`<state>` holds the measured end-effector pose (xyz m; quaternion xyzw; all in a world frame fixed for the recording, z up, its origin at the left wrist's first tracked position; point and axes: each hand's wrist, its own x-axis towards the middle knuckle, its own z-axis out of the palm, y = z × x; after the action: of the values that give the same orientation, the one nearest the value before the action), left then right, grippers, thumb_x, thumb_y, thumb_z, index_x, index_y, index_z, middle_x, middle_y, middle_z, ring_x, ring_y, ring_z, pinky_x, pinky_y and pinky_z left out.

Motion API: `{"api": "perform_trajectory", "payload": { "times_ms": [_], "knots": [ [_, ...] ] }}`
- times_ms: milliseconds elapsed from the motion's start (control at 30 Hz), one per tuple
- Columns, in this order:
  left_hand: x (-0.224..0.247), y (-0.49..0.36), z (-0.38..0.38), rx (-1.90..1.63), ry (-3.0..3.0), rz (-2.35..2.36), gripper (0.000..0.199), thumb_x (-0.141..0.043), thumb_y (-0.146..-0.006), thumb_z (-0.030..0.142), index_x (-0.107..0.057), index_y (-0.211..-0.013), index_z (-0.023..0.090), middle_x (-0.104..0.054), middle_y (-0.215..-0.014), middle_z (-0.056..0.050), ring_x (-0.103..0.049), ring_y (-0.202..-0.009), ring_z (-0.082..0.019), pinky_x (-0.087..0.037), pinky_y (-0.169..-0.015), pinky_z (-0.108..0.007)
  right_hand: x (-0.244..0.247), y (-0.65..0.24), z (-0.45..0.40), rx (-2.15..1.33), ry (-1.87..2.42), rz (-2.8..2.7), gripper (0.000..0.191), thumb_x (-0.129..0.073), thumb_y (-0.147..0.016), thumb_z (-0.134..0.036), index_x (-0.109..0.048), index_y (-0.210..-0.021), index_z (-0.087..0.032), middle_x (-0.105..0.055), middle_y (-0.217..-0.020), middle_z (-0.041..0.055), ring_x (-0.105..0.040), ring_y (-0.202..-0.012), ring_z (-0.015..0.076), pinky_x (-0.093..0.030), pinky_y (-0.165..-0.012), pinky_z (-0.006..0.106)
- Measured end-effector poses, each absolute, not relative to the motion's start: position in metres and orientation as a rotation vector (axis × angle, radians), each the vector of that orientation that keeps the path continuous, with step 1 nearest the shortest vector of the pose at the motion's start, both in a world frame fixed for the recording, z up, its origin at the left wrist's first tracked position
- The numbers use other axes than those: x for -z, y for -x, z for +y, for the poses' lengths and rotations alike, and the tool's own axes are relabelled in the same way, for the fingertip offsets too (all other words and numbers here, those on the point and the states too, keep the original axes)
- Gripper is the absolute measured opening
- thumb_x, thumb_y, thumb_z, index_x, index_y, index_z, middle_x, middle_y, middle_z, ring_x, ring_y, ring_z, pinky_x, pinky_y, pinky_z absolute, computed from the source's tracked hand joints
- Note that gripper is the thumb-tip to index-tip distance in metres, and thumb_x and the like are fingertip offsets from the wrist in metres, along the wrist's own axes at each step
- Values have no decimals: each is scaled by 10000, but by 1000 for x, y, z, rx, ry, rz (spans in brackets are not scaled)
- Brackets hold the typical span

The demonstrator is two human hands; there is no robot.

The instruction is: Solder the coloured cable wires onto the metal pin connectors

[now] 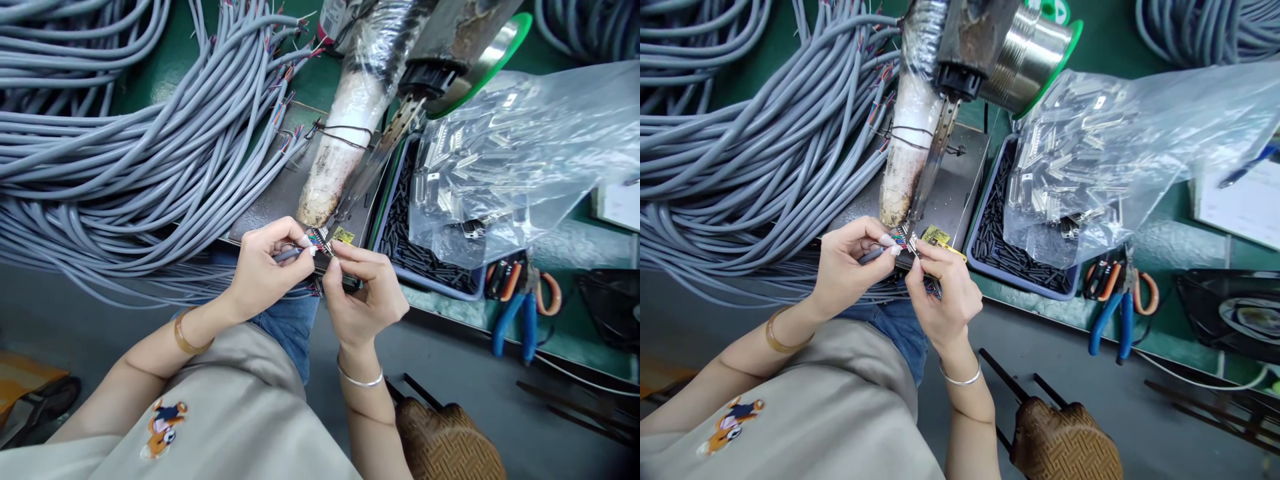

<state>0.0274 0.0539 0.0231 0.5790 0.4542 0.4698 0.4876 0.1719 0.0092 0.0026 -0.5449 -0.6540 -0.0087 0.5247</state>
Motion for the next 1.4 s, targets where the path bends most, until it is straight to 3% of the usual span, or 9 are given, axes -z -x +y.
{"api": "perform_trajectory", "payload": {
  "times_ms": [367, 733, 900, 1400],
  "knots": [
    [-34, -27, 57, -1149, -1383, 1095, 132, -705, -760, 148, -586, -713, 178, -544, -613, 42, -470, -511, -54, -374, -463, -164, -13, -170, 12, 102, 1346, -1595, 192, -754, -849, -101, -668, -939, -247, -805, -985, 2, -770, -855, 160, -638, -782, 308],
    [-31, -24, 57, -1019, -1285, 1072, 124, -726, -743, 182, -605, -722, 167, -632, -671, 7, -562, -562, -73, -444, -512, -174, -8, -175, 6, 144, 1337, -1657, 194, -741, -867, -99, -629, -939, -240, -812, -998, 8, -785, -851, 145, -633, -758, 264],
    [-31, -22, 54, -1042, -1273, 1064, 121, -762, -762, 216, -659, -725, 162, -661, -688, -21, -605, -599, -98, -456, -500, -183, -7, -172, 7, -44, 1342, -1526, 183, -741, -862, -82, -647, -916, -229, -801, -933, 6, -781, -847, 157, -646, -753, 290],
    [-28, -25, 56, -1132, -1440, 1129, 82, -713, -786, 180, -643, -749, 161, -633, -632, 23, -489, -471, -43, -386, -445, -152, -10, -172, 14, 19, 1326, -1578, 186, -758, -851, -95, -653, -924, -230, -800, -960, 10, -773, -869, 164, -632, -780, 304]
  ]
}}
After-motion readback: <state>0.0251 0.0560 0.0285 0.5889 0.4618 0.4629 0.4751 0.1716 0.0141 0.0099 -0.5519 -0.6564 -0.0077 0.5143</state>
